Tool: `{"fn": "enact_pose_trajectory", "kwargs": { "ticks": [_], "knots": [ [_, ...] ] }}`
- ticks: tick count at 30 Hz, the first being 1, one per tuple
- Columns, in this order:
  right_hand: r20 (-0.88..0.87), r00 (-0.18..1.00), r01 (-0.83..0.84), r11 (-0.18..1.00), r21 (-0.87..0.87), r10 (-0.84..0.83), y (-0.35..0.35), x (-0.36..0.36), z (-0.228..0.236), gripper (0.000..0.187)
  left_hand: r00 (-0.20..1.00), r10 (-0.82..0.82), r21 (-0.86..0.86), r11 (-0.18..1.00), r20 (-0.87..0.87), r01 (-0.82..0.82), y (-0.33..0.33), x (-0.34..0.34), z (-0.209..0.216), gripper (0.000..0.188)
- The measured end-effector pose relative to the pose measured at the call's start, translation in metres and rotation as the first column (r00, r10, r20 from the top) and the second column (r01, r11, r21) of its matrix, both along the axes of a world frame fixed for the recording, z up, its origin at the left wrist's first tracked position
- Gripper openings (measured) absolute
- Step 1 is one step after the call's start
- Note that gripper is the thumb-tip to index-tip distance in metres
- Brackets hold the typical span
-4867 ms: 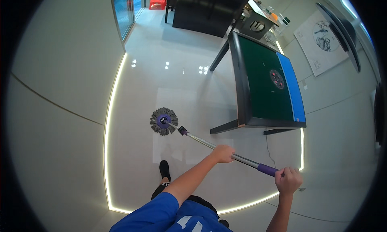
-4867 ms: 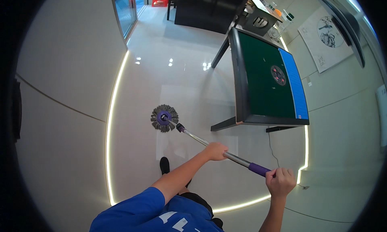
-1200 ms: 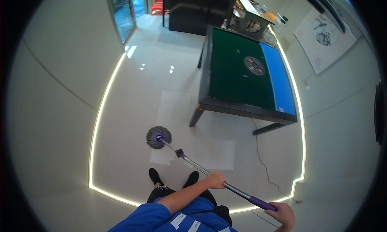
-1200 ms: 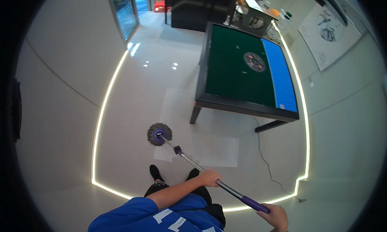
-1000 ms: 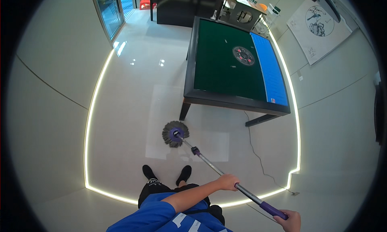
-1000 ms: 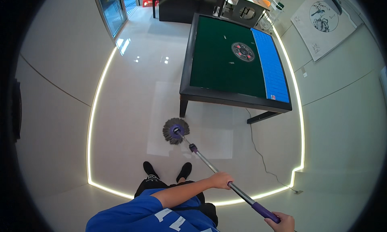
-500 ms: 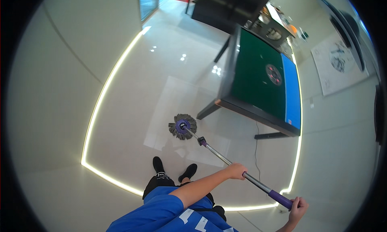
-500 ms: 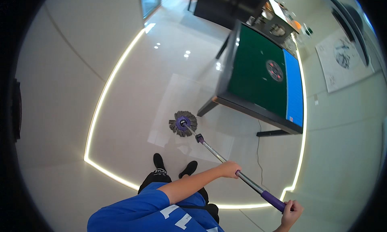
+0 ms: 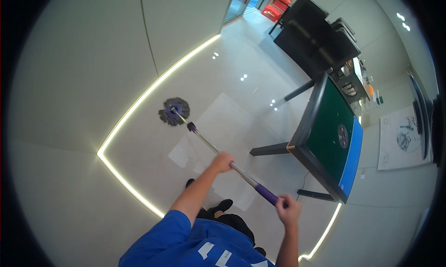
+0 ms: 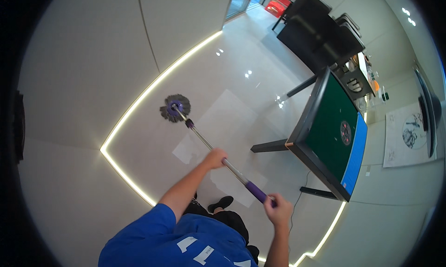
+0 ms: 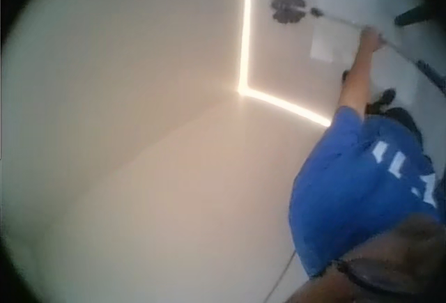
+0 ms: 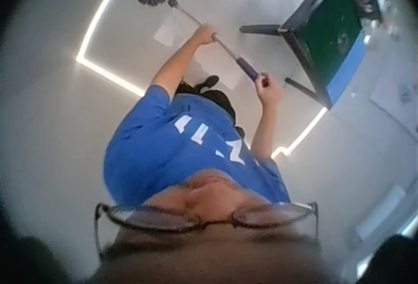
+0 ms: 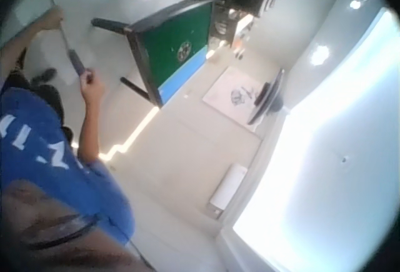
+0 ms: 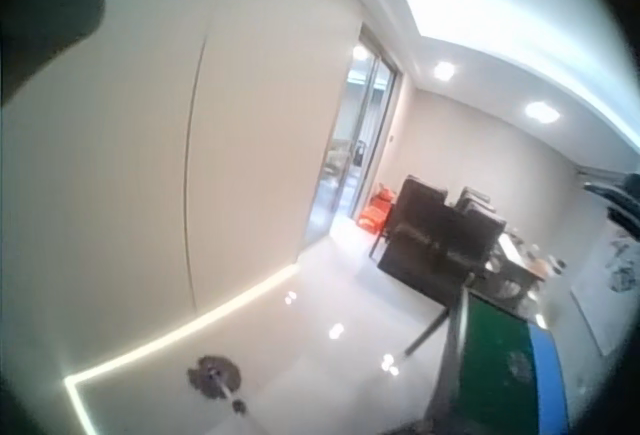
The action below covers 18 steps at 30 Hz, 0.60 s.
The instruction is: The person carries a mop out of a bathroom and mops the floor around the room with the mop.
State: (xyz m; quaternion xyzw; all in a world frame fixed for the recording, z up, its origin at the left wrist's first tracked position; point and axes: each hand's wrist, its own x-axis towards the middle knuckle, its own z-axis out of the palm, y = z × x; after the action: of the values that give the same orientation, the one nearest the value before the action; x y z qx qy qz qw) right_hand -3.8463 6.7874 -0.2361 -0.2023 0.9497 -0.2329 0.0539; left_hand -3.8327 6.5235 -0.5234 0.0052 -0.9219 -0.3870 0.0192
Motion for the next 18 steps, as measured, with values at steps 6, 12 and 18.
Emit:
{"fn": "enact_pose_trajectory", "kwargs": {
  "ticks": [6, 12, 18],
  "knots": [
    [0.004, 0.962, -0.274, 0.961, 0.041, 0.274, -0.097, 0.024, -0.060, 0.016, 0.933, 0.357, -0.100, 0.931, 0.051, -0.351, -0.096, 0.055, -0.037, 0.011],
    [0.080, 0.930, -0.358, 0.933, -0.026, 0.359, -0.056, 0.034, -0.081, 0.017, 0.844, 0.528, -0.156, 0.845, 0.096, -0.511, -0.053, 0.089, -0.061, 0.017],
    [0.227, 0.943, -0.233, 0.969, -0.080, 0.245, 0.107, 0.008, -0.076, 0.018, 0.867, 0.451, -0.161, 0.891, 0.213, -0.424, 0.097, 0.069, -0.036, 0.020]
  ]
}}
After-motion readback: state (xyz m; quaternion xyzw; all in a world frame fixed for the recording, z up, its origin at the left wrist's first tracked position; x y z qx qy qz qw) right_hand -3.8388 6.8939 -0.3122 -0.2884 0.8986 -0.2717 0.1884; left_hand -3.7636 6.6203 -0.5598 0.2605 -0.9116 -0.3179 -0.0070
